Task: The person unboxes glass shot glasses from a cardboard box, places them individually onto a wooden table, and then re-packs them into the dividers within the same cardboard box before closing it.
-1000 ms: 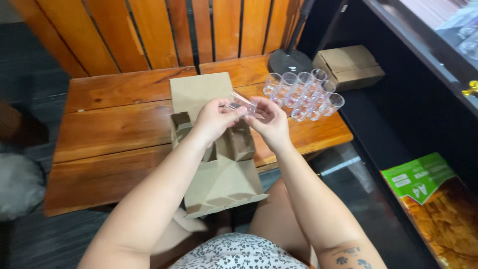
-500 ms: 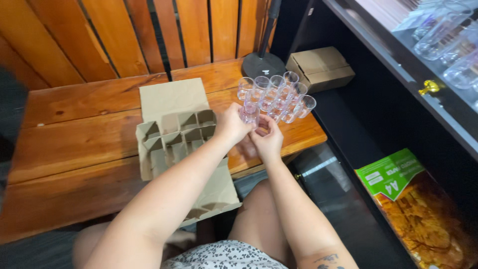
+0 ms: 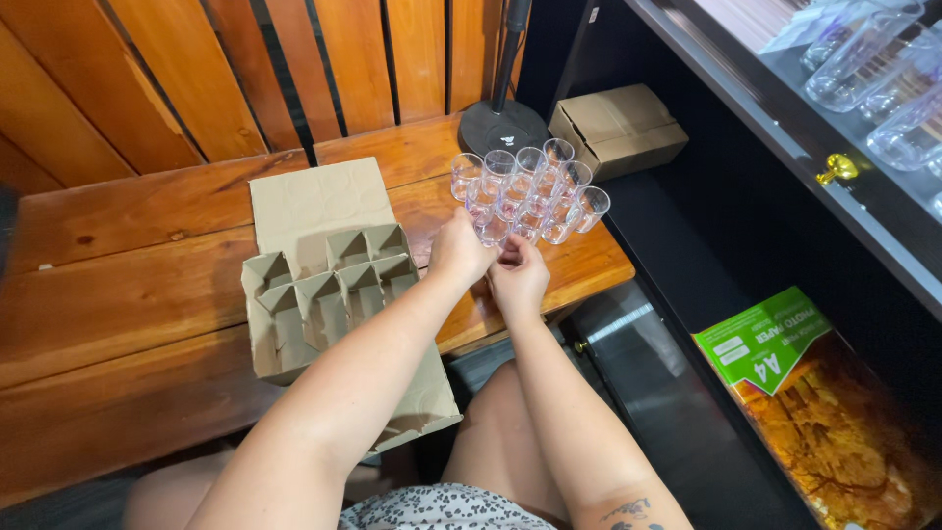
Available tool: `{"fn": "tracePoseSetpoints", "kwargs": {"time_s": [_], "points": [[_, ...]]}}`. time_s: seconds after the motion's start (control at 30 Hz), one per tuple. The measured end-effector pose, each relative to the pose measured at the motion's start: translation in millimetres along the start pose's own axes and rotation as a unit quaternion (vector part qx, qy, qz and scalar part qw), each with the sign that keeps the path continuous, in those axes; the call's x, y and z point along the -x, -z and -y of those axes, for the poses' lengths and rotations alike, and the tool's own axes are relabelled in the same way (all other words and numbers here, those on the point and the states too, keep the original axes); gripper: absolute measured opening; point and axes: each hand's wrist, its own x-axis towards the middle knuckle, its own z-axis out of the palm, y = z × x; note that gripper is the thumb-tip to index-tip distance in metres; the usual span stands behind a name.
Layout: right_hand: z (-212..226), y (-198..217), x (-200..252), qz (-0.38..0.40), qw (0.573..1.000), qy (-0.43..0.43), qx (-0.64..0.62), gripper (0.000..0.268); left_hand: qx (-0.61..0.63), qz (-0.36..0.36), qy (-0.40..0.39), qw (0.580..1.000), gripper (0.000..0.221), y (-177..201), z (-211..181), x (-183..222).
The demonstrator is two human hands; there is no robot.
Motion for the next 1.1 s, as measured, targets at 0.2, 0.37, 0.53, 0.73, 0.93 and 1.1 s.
{"fn": "tracePoseSetpoints", "kwargs": {"time_s": [0.2, 0.37, 0.53, 0.73, 0.93, 1.1], "points": [[37.7, 5.5, 9.8, -0.002, 1.0, -0.004, 0.025, 0.032, 0.013, 0.0, 0.001, 1.0, 0.06, 0.7, 1.7, -1.5], [40.4, 5.2, 7.4, -0.015, 0.999, 0.0, 0.052, 0.03, 0.016, -0.003, -0.001, 1.0, 0.057, 2.5, -4.0, 3.7], [36.8, 6.2, 4.0, -0.032, 0.996, 0.007, 0.088, 0.024, 0.019, -0.008, 0.0, 1.0, 0.058, -7.0, 1.4, -6.9], [45.4, 9.2, 5.7, -0.039, 0.995, 0.003, 0.095, 0.017, 0.034, -0.008, -0.002, 0.999, 0.056, -8.0, -0.4, -4.2], [34.7, 17.9, 8.2, -0.027, 0.993, 0.01, 0.114, 0.014, 0.015, 0.002, 0.012, 1.0, 0.05, 8.0, 1.1, 16.6], [8.5, 30.2, -0.5, 0.046, 0.997, -0.003, -0.062, 0.017, 0.07, 0.001, -0.161, 0.984, 0.052, 48.2, 30.2, 66.9]]}}
